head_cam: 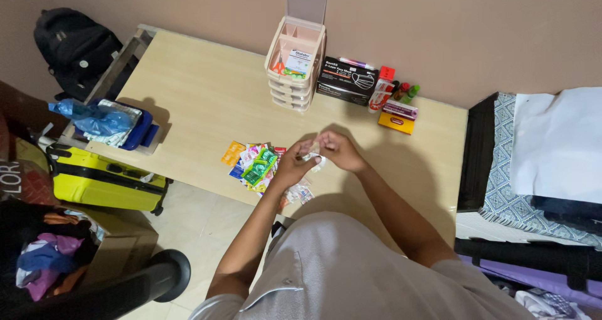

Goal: The person sorts various medicine packets, pill blister packs, and sachets by hand on a desk. They pick up the items one at a time and place several into the top drawers of a small plastic organizer.

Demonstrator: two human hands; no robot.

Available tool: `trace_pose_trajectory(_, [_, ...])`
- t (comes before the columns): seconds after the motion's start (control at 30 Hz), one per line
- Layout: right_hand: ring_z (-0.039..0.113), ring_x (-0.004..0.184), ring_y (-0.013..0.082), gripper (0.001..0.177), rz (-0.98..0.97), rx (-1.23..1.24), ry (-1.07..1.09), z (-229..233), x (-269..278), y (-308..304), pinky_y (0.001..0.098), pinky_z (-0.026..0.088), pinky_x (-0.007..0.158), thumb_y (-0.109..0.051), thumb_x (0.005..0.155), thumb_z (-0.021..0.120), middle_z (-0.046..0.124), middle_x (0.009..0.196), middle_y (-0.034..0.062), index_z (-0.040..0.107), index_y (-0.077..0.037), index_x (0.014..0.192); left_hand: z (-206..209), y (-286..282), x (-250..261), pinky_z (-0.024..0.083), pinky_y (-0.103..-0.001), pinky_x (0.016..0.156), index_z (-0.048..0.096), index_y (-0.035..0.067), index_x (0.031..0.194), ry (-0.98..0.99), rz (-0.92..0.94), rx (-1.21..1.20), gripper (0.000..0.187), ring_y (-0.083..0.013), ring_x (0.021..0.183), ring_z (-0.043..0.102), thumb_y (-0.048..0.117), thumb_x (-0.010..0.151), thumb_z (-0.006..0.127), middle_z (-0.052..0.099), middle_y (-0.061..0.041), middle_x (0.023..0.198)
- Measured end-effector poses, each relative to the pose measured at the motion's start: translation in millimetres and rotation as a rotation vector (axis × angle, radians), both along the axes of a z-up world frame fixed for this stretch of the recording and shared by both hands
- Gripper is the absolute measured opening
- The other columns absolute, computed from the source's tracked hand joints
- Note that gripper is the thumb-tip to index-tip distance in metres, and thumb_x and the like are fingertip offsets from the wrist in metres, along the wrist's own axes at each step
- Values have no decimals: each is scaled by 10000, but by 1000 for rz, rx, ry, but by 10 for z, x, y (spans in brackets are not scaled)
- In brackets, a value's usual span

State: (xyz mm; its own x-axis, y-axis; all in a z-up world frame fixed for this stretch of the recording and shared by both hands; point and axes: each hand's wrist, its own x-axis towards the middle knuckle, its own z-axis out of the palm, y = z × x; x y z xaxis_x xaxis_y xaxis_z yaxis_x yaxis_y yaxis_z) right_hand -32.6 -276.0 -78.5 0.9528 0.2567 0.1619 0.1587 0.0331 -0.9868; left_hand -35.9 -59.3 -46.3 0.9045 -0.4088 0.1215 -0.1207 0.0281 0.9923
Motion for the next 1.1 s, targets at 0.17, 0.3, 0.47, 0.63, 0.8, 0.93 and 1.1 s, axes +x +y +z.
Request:
trace_pose_trajectory(0.17, [643, 875, 109, 402, -16, 38, 98, 946, 115, 110, 261, 577, 788, 67, 866, 757, 641, 1008, 71, 570, 30, 1219, 88, -72, 38, 602, -288, 822, 696, 0, 1116, 177, 4, -218, 169, -133, 927, 703, 47, 957, 729, 740, -84, 1029])
trace_pose_trajectory(0.3, [664, 913, 101, 504, -47, 47, 135, 1452, 198, 119, 258, 587, 805, 88, 792, 788, 676, 1031, 63, 557, 42, 1238, 308, -19, 50, 632, -326, 801, 719, -15, 1078, 270, 92, -319, 141, -175, 842, 753, 67, 964, 709, 756, -138, 941])
trace_pose_trajectory(0.47, [703, 783, 117, 321, -112, -156, 158, 1903, 224, 123, 264, 589, 689, 14, 839, 781, 743, 897, 74, 656, 28, 1135, 686, 37, -17, 616, -325, 819, 682, -41, 1202, 371, 80, -381, 315, -208, 910, 754, 214, 1026, 621, 757, -157, 1044])
trace_pose_trajectory(0.63, [685, 780, 90, 197, -48, -182, 61, 2087, 323, 101, 235, 568, 697, -31, 900, 774, 746, 894, 68, 701, 19, 1076, 869, 30, -55, 622, -332, 843, 660, -16, 1234, 443, 81, -502, 388, -219, 947, 761, 297, 1032, 552, 759, -150, 1095])
trace_pose_trajectory(0.8, [688, 776, 74, 166, 31, -224, -7, 2174, 454, 72, 230, 573, 695, -35, 914, 759, 756, 898, 59, 700, 24, 1057, 812, 36, -61, 618, -369, 926, 661, -60, 1238, 294, 163, -498, 311, -136, 937, 693, 180, 1044, 636, 719, -124, 1094])
trace_pose_trajectory(0.93, [688, 785, 64, 187, 45, -237, -26, 2245, 510, 115, 229, 574, 704, -32, 917, 755, 749, 904, 44, 697, 15, 1089, 804, 37, -42, 617, -366, 884, 668, -60, 1234, 309, 238, -507, 308, -127, 879, 692, 164, 1024, 640, 729, -114, 1042])
trace_pose_trajectory(1.1, [688, 782, 56, 297, 123, -229, 87, 2316, 512, 123, 228, 587, 710, 0, 843, 780, 717, 882, 36, 692, 2, 1127, 810, 48, -42, 623, -351, 887, 671, -49, 1244, 332, 255, -587, 342, -137, 866, 697, 225, 1053, 600, 716, -109, 978])
